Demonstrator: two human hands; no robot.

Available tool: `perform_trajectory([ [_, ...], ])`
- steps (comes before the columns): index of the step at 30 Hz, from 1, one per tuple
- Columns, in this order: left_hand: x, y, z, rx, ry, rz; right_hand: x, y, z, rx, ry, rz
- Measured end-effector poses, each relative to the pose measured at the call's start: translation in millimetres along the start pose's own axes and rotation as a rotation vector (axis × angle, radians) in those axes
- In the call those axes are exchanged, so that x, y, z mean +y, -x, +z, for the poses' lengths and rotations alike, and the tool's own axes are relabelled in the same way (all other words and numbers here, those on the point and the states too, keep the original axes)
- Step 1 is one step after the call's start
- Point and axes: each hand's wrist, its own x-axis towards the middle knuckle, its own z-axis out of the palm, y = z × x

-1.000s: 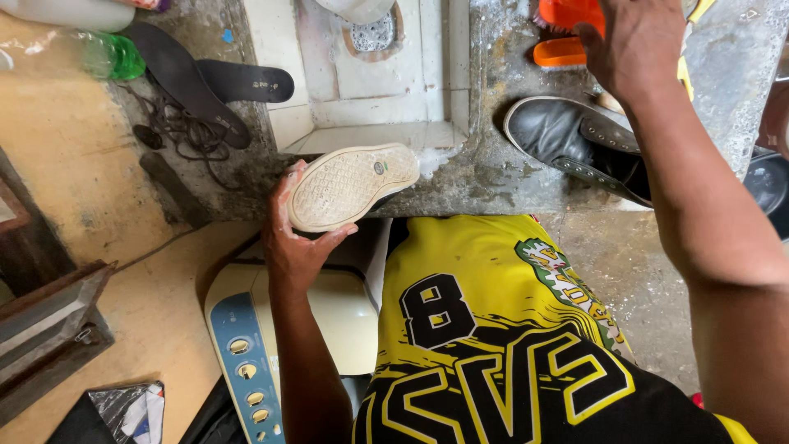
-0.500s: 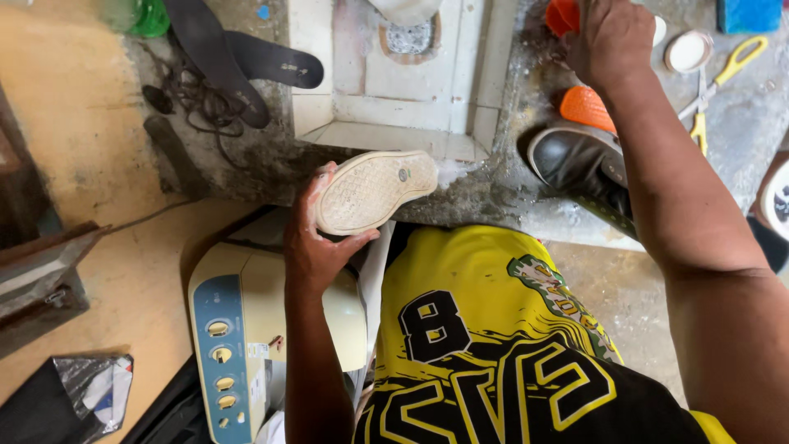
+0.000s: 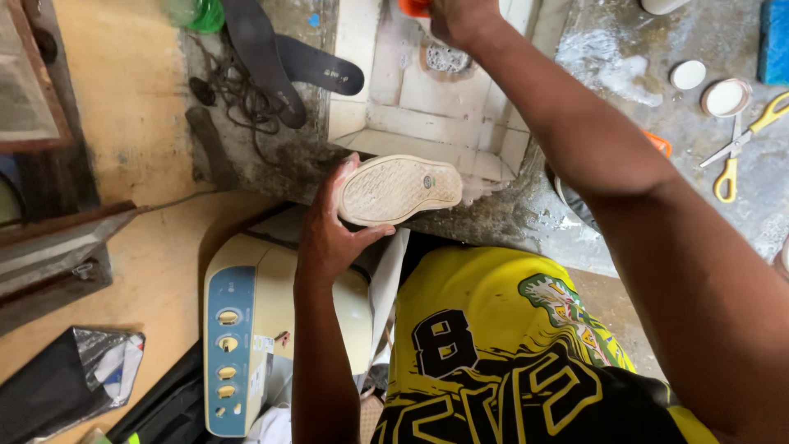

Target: The person cleans the sole of a shoe with a brush, then applies adhesive or sealant along the edge of the sole by hand.

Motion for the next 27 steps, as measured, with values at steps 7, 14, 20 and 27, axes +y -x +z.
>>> perform_trajectory([
  [7, -5, 0, 6, -0.021, -0.114, -0.220, -133, 177, -45, -0.176, -1.022, -0.219],
  [14, -9, 8, 6, 0.036, 0.106, 0.003, -74, 193, -22, -0.030, -0.978, 0.112],
  [20, -12, 8, 5, 0.058, 0.033, -0.022, -119, 205, -7, 0.090, -1.015, -0.178],
  [27, -27, 16, 11, 0.077, 0.200, -0.051, -73, 198, -39, -0.147, -0.609, 0.217],
])
